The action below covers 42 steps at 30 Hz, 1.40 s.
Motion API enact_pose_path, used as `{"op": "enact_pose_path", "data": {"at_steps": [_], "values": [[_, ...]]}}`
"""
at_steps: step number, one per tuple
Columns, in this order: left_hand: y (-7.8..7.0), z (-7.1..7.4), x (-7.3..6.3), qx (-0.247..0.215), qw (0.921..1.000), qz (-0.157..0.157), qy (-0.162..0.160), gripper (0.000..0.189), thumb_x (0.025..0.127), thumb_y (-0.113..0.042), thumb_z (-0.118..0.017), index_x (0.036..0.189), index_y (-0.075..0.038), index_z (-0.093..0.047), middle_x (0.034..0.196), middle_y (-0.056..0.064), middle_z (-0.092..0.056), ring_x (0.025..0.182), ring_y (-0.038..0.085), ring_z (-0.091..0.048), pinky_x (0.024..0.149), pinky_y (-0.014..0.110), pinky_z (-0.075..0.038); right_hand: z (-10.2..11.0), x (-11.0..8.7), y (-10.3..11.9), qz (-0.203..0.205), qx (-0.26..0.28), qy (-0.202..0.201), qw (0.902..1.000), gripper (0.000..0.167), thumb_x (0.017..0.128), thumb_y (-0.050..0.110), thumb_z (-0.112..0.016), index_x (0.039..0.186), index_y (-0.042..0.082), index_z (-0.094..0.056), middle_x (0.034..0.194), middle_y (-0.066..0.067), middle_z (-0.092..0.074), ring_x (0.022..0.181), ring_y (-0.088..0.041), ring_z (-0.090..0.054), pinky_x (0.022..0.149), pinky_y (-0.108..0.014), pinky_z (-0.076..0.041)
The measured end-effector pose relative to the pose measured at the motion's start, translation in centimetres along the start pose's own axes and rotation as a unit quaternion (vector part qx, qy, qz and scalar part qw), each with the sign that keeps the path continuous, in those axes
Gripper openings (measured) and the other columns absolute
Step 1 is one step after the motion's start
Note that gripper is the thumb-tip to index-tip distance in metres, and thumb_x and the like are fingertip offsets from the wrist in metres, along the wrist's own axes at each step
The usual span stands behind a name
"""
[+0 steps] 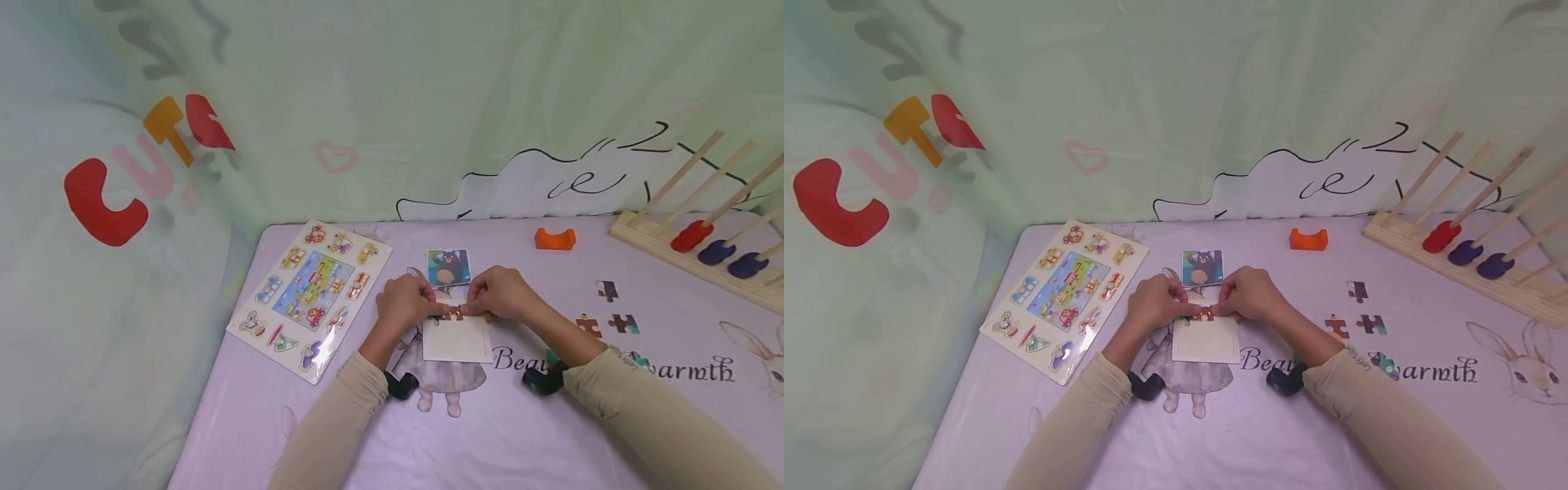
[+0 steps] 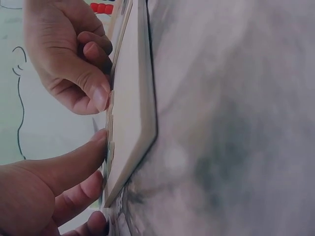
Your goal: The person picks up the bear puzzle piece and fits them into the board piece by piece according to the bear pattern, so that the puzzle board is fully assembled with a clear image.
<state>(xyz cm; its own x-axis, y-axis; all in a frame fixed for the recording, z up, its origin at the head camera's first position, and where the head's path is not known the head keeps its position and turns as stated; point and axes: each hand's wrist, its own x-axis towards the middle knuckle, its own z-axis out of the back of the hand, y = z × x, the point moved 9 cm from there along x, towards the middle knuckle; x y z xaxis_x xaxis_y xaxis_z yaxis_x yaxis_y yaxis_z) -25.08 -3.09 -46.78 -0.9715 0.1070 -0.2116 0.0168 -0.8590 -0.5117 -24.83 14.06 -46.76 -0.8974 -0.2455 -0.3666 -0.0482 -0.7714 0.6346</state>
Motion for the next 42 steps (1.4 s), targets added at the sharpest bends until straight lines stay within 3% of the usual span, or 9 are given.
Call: {"op": "enact_pose_path", "data": {"at_steps": [11,21,36,42], "values": [[-0.1,-0.1,0.0,0.001,1.0,0.007,0.0,0.037,0.074,-0.052,-0.088,0.066,-0.026,-0.063,0.071,-0.008,-0.061,0.09,0.022,-0.056,0.084,0.046,-0.042,0.0,-0.1,-0.3,-0.011,0.003,-0.001,0.9999,0.022,0.084,0.03,-0.084,0.082,0.012,-0.072,0.061,-0.001,-0.057,0.059,-0.018,-0.055,0.06,-0.03,-0.039],[-0.1,-0.1,0.0,0.004,0.9999,0.01,-0.003,0.037,0.074,-0.052,-0.088,0.065,-0.026,-0.063,0.071,-0.008,-0.061,0.088,0.021,-0.056,0.082,0.045,-0.042,0.7,-0.4,-0.8,0.003,0.013,0.007,0.9999,0.021,0.085,0.029,-0.084,0.087,0.012,-0.072,0.064,-0.001,-0.06,0.061,-0.018,-0.057,0.062,-0.031,-0.042],[0.0,0.0,-0.1,0.001,0.9999,0.013,-0.008,0.038,0.074,-0.052,-0.088,0.064,-0.026,-0.063,0.071,-0.009,-0.06,0.091,0.021,-0.056,0.085,0.048,-0.042,6.6,-3.4,-3.9,-0.017,-0.005,-0.041,0.999,0.03,0.088,0.036,-0.08,0.102,0.01,-0.073,0.073,-0.003,-0.061,0.07,-0.021,-0.057,0.061,-0.03,-0.045],[0.0,-0.1,-0.1,0.008,0.9999,0.013,-0.005,0.038,0.075,-0.054,-0.087,0.064,-0.027,-0.063,0.072,-0.01,-0.061,0.092,0.021,-0.056,0.085,0.047,-0.042,9.2,-4.9,-5.8,-0.026,-0.01,-0.057,0.998,0.041,0.092,0.04,-0.076,0.114,0.006,-0.07,0.091,-0.011,-0.065,0.082,-0.025,-0.059,0.067,-0.033,-0.05]]}}
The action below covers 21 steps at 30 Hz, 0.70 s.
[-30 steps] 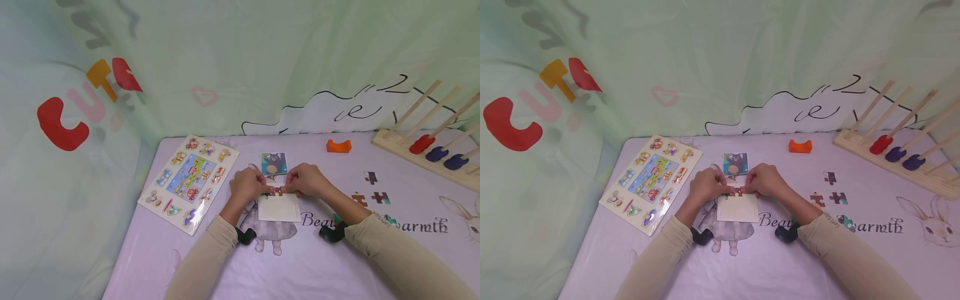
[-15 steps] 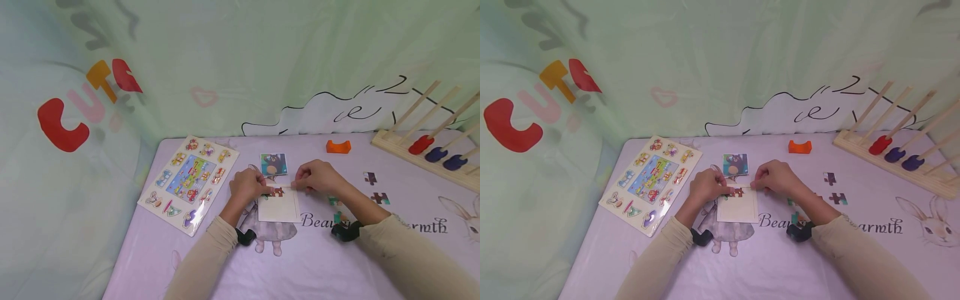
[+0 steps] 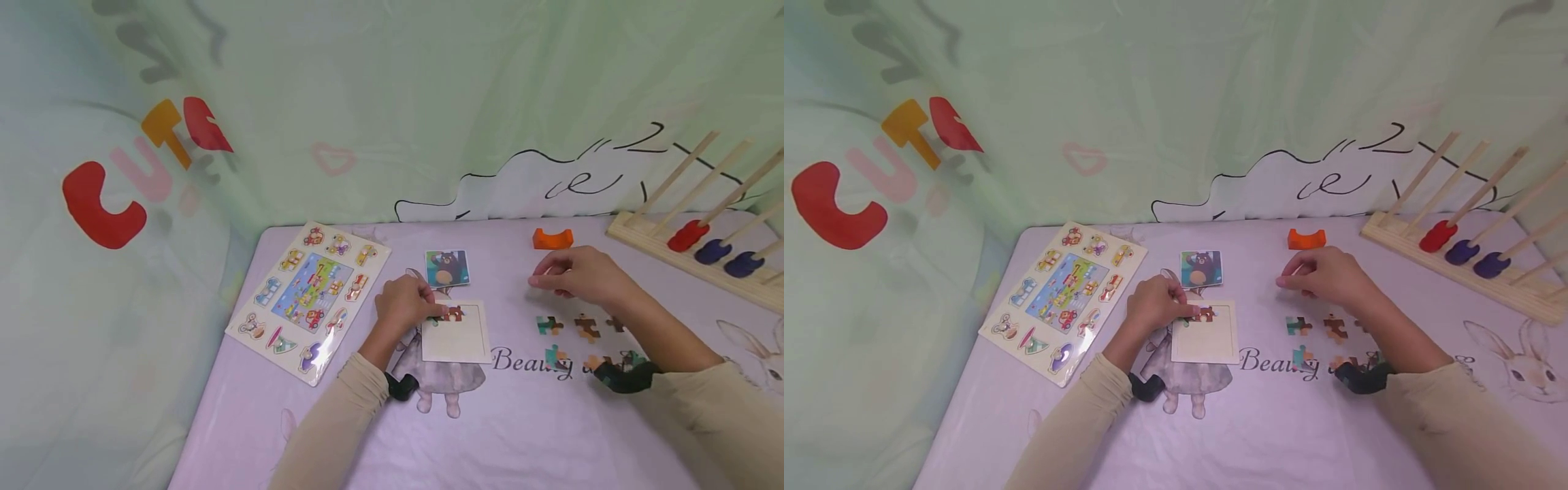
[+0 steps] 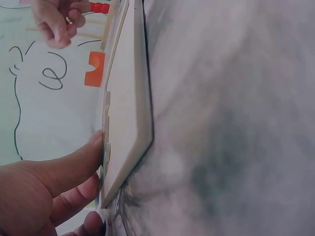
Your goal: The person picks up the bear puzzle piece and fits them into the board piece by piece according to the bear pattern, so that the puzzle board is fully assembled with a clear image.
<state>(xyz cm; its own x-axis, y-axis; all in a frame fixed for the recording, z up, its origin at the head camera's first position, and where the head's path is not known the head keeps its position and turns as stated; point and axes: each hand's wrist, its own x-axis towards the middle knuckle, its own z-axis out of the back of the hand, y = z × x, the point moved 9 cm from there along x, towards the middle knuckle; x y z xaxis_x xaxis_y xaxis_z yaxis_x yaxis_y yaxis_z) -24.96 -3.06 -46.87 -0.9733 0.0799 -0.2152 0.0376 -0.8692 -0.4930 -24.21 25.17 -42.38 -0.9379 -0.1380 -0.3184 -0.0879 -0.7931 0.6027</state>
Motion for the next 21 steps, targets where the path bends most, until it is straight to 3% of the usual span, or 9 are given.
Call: {"op": "enact_pose_path", "data": {"at_steps": [4,13,21], "values": [[0.0,0.0,0.0,0.002,1.0,-0.005,-0.001,0.039,0.075,-0.054,-0.087,0.065,-0.026,-0.062,0.072,-0.009,-0.06,0.092,0.022,-0.056,0.084,0.047,-0.042,1.5,-0.4,-2.0,-0.014,-0.007,-0.011,0.9998,0.048,0.092,0.046,-0.074,0.12,0.006,-0.069,0.101,-0.013,-0.066,0.092,-0.028,-0.057,0.07,-0.035,-0.051],[0.1,-0.1,0.1,0.008,0.9999,-0.011,0.0,0.043,0.074,-0.054,-0.087,0.071,-0.023,-0.058,0.072,-0.005,-0.056,0.087,0.023,-0.053,0.075,0.042,-0.038,3.9,-0.7,-6.2,-0.032,-0.047,-0.052,0.997,0.055,0.091,0.049,-0.074,0.121,0.004,-0.069,0.104,-0.016,-0.066,0.097,-0.034,-0.053,0.067,-0.03,-0.046],[0.1,0.1,0.0,0.0,0.9999,-0.012,-0.004,0.044,0.072,-0.054,-0.088,0.076,-0.023,-0.057,0.074,-0.006,-0.057,0.086,0.022,-0.053,0.073,0.04,-0.037,4.9,-0.8,-10.1,-0.061,-0.056,-0.057,0.995,0.063,0.089,0.055,-0.073,0.122,0.001,-0.068,0.108,-0.022,-0.067,0.102,-0.04,-0.051,0.073,-0.043,-0.047]]}}
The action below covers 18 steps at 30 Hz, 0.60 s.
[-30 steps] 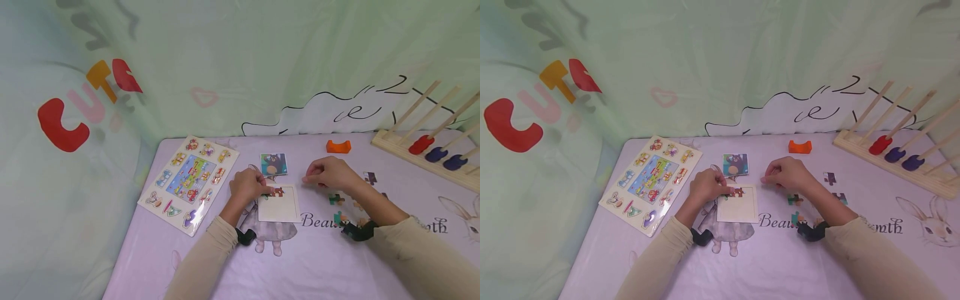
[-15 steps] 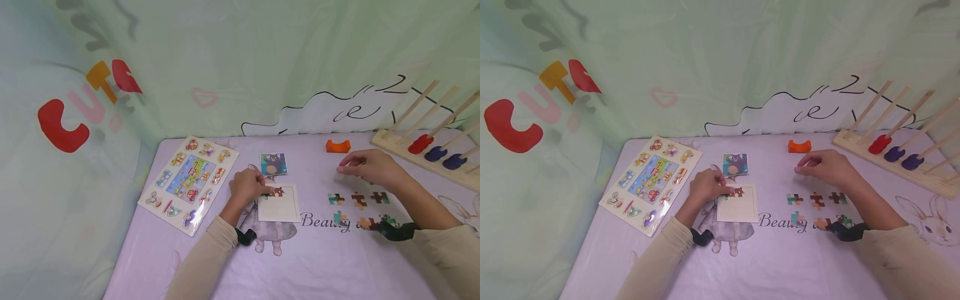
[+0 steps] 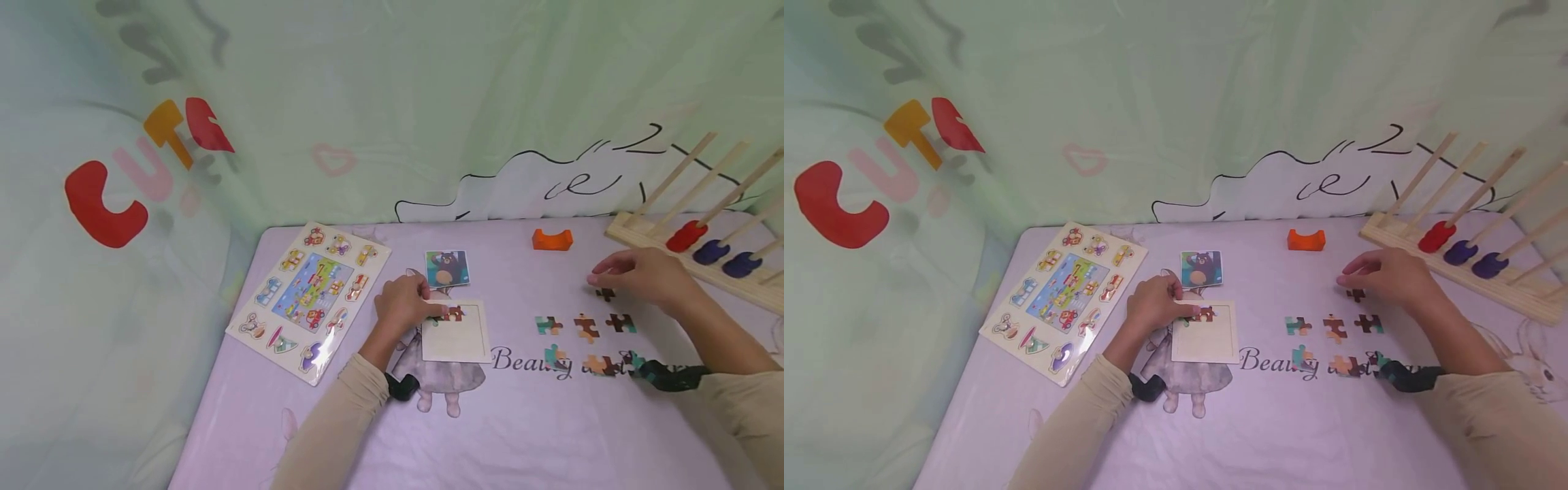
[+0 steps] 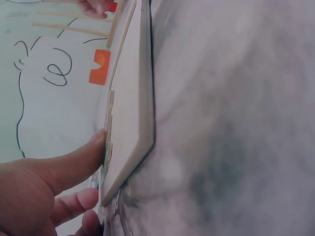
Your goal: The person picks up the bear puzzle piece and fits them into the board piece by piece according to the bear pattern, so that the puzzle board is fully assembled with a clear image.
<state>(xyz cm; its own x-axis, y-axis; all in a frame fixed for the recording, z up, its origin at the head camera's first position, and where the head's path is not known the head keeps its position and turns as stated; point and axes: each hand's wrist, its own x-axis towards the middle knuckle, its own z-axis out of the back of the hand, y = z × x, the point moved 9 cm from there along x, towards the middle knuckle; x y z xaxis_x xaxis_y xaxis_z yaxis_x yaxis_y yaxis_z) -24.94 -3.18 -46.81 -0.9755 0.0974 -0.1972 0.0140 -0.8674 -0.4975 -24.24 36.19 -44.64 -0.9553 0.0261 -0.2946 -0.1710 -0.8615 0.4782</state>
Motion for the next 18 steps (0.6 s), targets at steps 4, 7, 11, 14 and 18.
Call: {"op": "enact_pose_path", "data": {"at_steps": [4,7,11,14,18], "values": [[0.1,0.0,0.0,-0.002,1.0,0.001,-0.001,0.044,0.073,-0.053,-0.088,0.077,-0.023,-0.057,0.075,-0.006,-0.057,0.087,0.022,-0.053,0.073,0.04,-0.037,0.1,0.2,-1.4,-0.001,-0.012,0.005,0.9999,0.066,0.088,0.057,-0.073,0.121,0.001,-0.069,0.111,-0.025,-0.067,0.103,-0.04,-0.052,0.071,-0.041,-0.046],[0.1,0.0,0.0,-0.004,1.0,0.001,-0.001,0.043,0.073,-0.053,-0.089,0.077,-0.023,-0.058,0.075,-0.006,-0.058,0.087,0.022,-0.053,0.073,0.041,-0.037,0.0,0.3,-2.3,-0.005,-0.016,0.009,0.9998,0.067,0.087,0.058,-0.074,0.121,0.0,-0.069,0.117,-0.029,-0.064,0.104,-0.04,-0.052,0.07,-0.039,-0.045],[0.0,0.0,0.0,-0.005,1.0,0.002,0.001,0.043,0.073,-0.052,-0.089,0.076,-0.022,-0.058,0.075,-0.006,-0.058,0.087,0.022,-0.053,0.073,0.041,-0.037,-0.1,0.4,-3.1,-0.012,-0.018,0.011,0.9997,0.068,0.085,0.059,-0.076,0.121,0.001,-0.07,0.112,-0.028,-0.065,0.098,-0.038,-0.052,0.065,-0.034,-0.044],[0.0,0.0,0.0,-0.004,1.0,0.002,0.001,0.043,0.073,-0.053,-0.089,0.076,-0.023,-0.058,0.075,-0.006,-0.058,0.087,0.022,-0.053,0.072,0.04,-0.037,-0.1,0.4,-3.6,-0.014,-0.017,0.01,0.9997,0.069,0.083,0.059,-0.078,0.12,0.001,-0.07,0.106,-0.023,-0.065,0.094,-0.036,-0.052,0.063,-0.031,-0.042],[0.0,0.0,0.0,-0.002,1.0,0.001,-0.001,0.043,0.072,-0.053,-0.089,0.076,-0.023,-0.058,0.074,-0.005,-0.058,0.086,0.022,-0.053,0.072,0.04,-0.037,-0.2,0.5,-3.9,-0.014,-0.018,0.009,0.9997,0.072,0.079,0.059,-0.081,0.12,0.0,-0.068,0.104,-0.022,-0.063,0.093,-0.036,-0.052,0.063,-0.032,-0.042]]}}
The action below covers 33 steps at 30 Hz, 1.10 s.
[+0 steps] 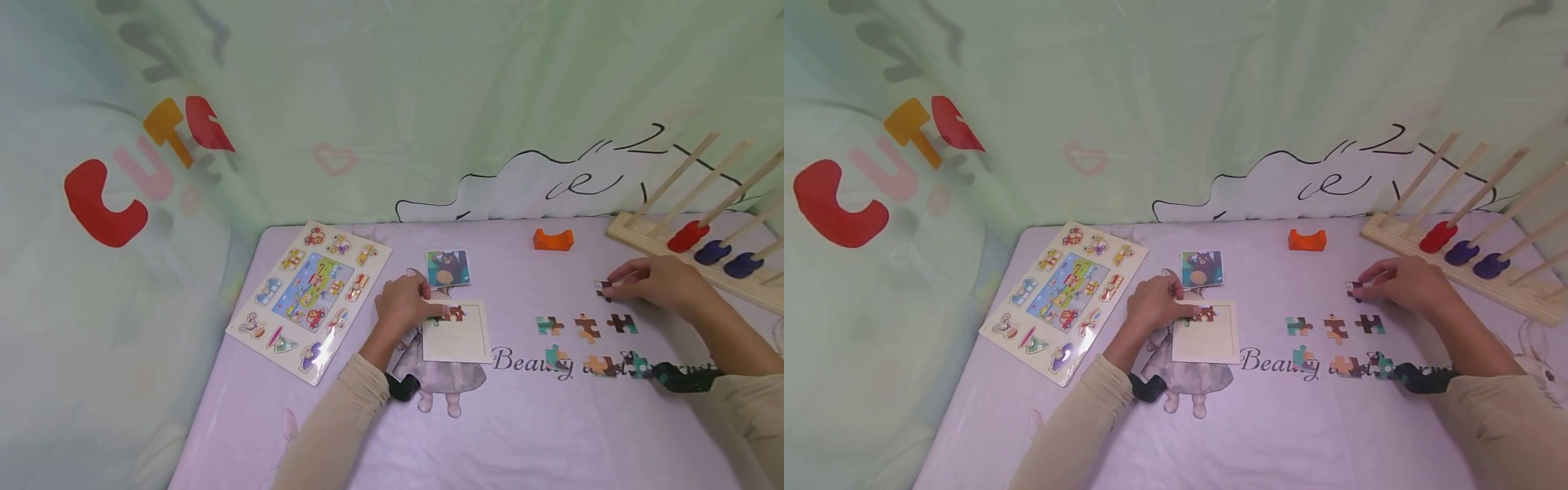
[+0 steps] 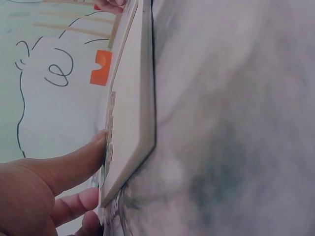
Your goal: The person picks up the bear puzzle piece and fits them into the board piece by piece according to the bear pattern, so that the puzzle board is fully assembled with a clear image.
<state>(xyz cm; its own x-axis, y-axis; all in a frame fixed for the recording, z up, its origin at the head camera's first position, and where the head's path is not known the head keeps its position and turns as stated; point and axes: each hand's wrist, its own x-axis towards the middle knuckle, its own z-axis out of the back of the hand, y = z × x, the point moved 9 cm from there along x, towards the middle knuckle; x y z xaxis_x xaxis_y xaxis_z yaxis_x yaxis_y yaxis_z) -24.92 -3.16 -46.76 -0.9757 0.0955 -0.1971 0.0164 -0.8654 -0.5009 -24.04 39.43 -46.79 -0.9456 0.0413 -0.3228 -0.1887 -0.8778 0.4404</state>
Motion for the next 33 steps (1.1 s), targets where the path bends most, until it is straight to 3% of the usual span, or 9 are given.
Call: {"op": "enact_pose_path", "data": {"at_steps": [15,33], "values": [[-0.09,0.13,-0.06,0.01,0.9999,0.006,0.01,0.043,0.074,-0.055,-0.087,0.08,-0.023,-0.059,0.077,-0.005,-0.058,0.088,0.023,-0.053,0.074,0.04,-0.038,-0.23,-0.1,0.3,0.003,0.005,0.002,1.0,0.067,0.08,0.052,-0.083,0.118,-0.001,-0.066,0.106,-0.026,-0.063,0.095,-0.039,-0.052,0.064,-0.033,-0.043],[0.09,-0.12,0.16,0.015,0.9999,-0.004,0.006,0.043,0.074,-0.057,-0.086,0.079,-0.024,-0.059,0.078,-0.006,-0.059,0.088,0.023,-0.053,0.074,0.04,-0.038,-0.21,-0.54,0.54,-0.002,0.027,-0.041,0.9988,0.054,0.085,0.037,-0.083,0.116,-0.004,-0.066,0.101,-0.021,-0.065,0.095,-0.038,-0.051,0.065,-0.035,-0.042]]}}
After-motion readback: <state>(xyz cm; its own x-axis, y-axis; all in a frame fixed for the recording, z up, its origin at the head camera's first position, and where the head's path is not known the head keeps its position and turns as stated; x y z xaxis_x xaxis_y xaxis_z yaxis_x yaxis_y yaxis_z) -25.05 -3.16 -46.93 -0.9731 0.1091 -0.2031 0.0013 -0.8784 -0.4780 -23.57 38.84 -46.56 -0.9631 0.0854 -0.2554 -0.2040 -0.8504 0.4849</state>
